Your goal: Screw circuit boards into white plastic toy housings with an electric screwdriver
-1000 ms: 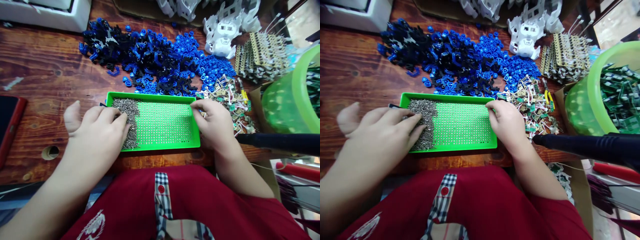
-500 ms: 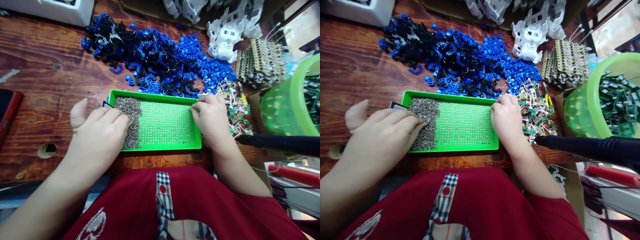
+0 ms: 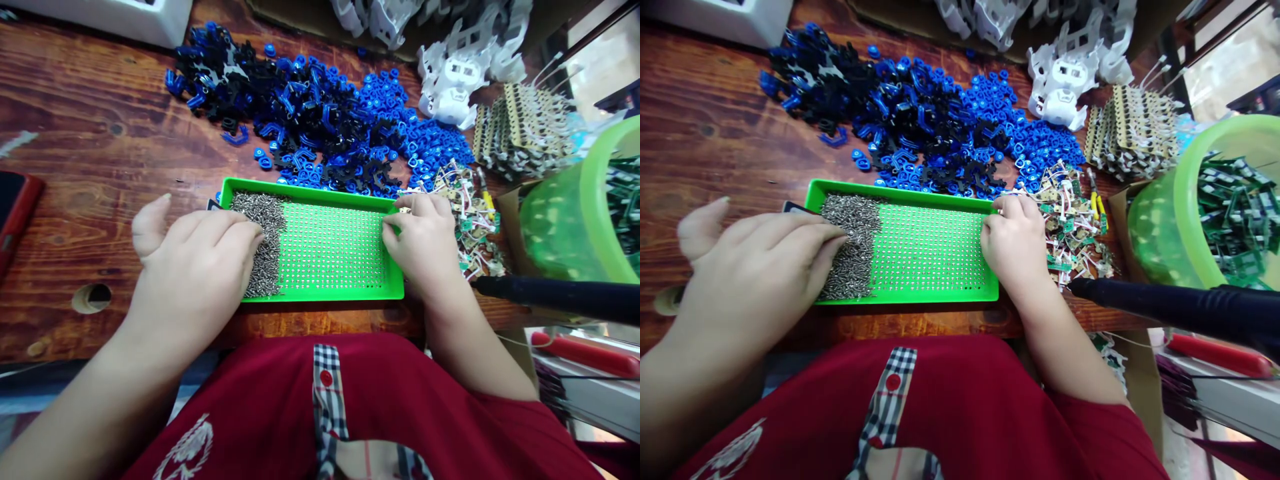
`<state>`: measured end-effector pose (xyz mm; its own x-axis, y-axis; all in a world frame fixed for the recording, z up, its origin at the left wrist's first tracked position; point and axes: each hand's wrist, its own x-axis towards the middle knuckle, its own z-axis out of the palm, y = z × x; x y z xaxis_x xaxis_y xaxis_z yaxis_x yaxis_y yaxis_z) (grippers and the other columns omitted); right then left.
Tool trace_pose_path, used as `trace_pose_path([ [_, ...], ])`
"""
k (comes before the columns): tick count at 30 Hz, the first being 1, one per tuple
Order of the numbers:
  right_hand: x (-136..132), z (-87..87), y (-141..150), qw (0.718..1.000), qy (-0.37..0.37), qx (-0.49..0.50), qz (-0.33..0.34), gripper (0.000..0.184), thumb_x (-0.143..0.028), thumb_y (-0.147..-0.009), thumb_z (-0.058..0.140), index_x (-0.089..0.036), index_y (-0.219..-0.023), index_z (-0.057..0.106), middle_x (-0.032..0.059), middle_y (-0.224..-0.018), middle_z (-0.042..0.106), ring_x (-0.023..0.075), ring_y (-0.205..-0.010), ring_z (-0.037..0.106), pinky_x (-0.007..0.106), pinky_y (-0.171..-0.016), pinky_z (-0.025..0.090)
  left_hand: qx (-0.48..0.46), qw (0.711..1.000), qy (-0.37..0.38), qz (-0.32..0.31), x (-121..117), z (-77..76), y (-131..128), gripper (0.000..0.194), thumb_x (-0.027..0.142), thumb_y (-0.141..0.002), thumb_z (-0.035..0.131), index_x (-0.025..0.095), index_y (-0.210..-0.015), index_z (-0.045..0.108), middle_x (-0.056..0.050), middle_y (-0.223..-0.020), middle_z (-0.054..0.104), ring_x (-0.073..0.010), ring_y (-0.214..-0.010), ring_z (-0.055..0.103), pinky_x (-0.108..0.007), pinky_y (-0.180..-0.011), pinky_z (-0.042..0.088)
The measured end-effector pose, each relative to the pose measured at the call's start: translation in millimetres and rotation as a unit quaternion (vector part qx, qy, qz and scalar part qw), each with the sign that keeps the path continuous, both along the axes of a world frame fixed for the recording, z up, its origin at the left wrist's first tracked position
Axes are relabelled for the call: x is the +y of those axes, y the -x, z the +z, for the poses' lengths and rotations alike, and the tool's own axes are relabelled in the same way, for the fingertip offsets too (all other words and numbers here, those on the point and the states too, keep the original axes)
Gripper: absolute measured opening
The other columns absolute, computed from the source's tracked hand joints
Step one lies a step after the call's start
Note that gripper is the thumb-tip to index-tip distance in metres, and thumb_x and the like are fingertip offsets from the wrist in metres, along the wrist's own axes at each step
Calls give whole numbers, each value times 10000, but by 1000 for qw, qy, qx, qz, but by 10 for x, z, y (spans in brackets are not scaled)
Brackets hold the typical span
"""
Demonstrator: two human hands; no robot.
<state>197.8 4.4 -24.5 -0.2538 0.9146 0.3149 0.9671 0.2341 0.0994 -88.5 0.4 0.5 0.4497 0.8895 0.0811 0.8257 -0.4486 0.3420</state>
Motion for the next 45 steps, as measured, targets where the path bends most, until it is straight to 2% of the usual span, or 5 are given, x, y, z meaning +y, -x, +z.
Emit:
trace_pose_path([
  [9,-190,187,74,993,-10,113,18,122,-237,-806,582,-177,-866,670,74,-948,626,220,-936,553,418,-864,445,-184,977,105,-18,-129,153,-284,99,258,-862,526,207,-852,610,-12,-895,650,-168,-860,599,-305,-800,454],
  [17,-623,304,391,904,-26,318,286,350,-100,-680,723,-149,-1001,590,35,-880,620,140,-856,603,299,-737,545,-530,594,599,84,-245,127,-661,132,258,-798,628,156,-714,618,27,-675,572,-74,-629,500,-194,-614,420],
  [22,-629,246,353,912,-41,297,282,376,-86,-670,726,-103,-1027,609,63,-916,640,156,-904,610,296,-770,555,-545,543,629,111,-272,128,-715,188,263,-780,654,129,-659,600,30,-605,545,-60,-587,461,-178,-589,383],
  [35,-617,327,247,947,-10,271,172,302,-82,-739,652,-189,-1000,541,39,-868,611,139,-826,580,284,-760,505,-512,665,540,67,-209,100,-810,176,345,-806,611,176,-801,659,27,-676,601,-84,-627,512,-222,-633,402],
  [45,-347,315,-127,924,306,62,221,179,-305,-900,463,-192,-875,600,50,-982,567,182,-983,482,364,-913,361,88,994,-43,-45,19,75,-274,285,325,-895,415,187,-967,654,-106,-990,646,-322,-891,572,-467,-724,409],
])
